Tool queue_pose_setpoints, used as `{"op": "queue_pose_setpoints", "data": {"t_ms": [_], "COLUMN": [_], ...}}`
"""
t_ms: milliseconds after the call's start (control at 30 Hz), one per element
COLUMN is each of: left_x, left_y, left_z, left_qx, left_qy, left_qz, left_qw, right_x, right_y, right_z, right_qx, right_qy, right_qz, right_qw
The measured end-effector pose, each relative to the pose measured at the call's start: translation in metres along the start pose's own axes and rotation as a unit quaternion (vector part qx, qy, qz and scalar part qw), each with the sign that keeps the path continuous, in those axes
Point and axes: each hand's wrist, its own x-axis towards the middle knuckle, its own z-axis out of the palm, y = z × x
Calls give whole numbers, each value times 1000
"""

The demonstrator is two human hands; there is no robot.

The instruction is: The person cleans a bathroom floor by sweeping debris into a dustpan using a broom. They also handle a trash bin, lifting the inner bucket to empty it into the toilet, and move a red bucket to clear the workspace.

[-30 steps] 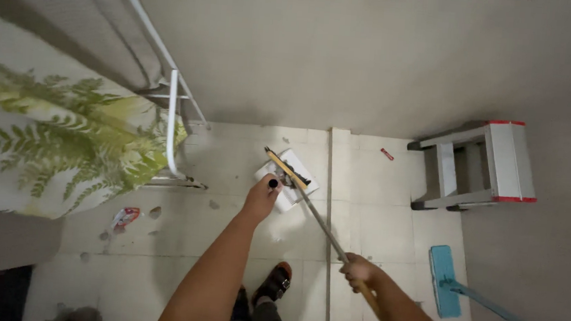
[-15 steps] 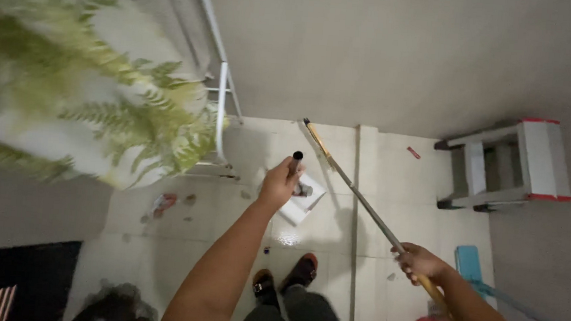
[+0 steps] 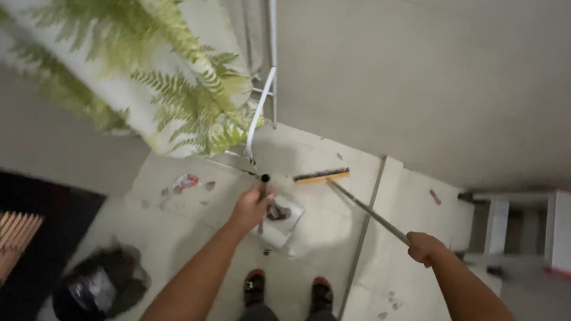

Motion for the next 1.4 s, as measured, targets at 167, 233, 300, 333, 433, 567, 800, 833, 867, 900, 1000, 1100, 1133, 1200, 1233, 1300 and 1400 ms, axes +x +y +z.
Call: {"op": "queue_pose_setpoints", "data": {"t_ms": [167,233,300,333,433,567,800,833,867,900,1000,1100,1133,1200,1233,1300,1400], "left_x": [-29,-50,-79,-85,-108,-152,-229,-242,-256,-267,-301,-338,-346,-368,-378,-397,-423], "left_y": [-48,-32,12,-4,-24,11,34,38,42,46,87,78,77,77,82,89,93], "left_z": [-7,-14,-27,-28,-37,-68,-150,-162,-173,-187,-221,-247,-253,-263,-264,-265,-279], "left_qx": [40,74,25,21,-29,-57,-180,-177,-166,-152,-248,-241,-237,-231,-227,-167,-156], "left_qy": [70,120,135,150,261,340,460,472,495,516,586,600,609,703,710,780,813], "left_qz": [36,10,-136,-143,-30,-22,55,52,100,151,197,279,280,224,225,166,171], "left_qw": [996,990,981,978,964,939,867,862,847,830,746,710,704,634,627,580,535], "right_x": [-1,-4,2,-6,-40,-83,-68,-72,-77,-81,-118,-134,-129,-125,-132,-147,-142], "right_y": [2,-2,-6,-18,-53,-107,-181,-193,-206,-221,-269,-306,-316,-337,-349,-371,-409], "right_z": [-48,-66,-77,-85,-102,-118,-105,-103,-99,-98,-94,-82,-76,-64,-60,-49,-30], "right_qx": [-21,-24,-18,-33,-52,-17,-36,-47,-39,-30,-76,-103,-112,-86,-95,-43,-112], "right_qy": [-26,-33,-79,-81,-93,-120,-161,-164,-178,-191,-187,-168,-168,-250,-251,-297,-274], "right_qz": [-42,-69,-127,-136,-148,-144,-229,-237,-258,-280,-284,-300,-305,-393,-397,-358,-422], "right_qw": [999,997,989,987,983,982,959,957,949,940,937,934,931,881,877,884,857]}}
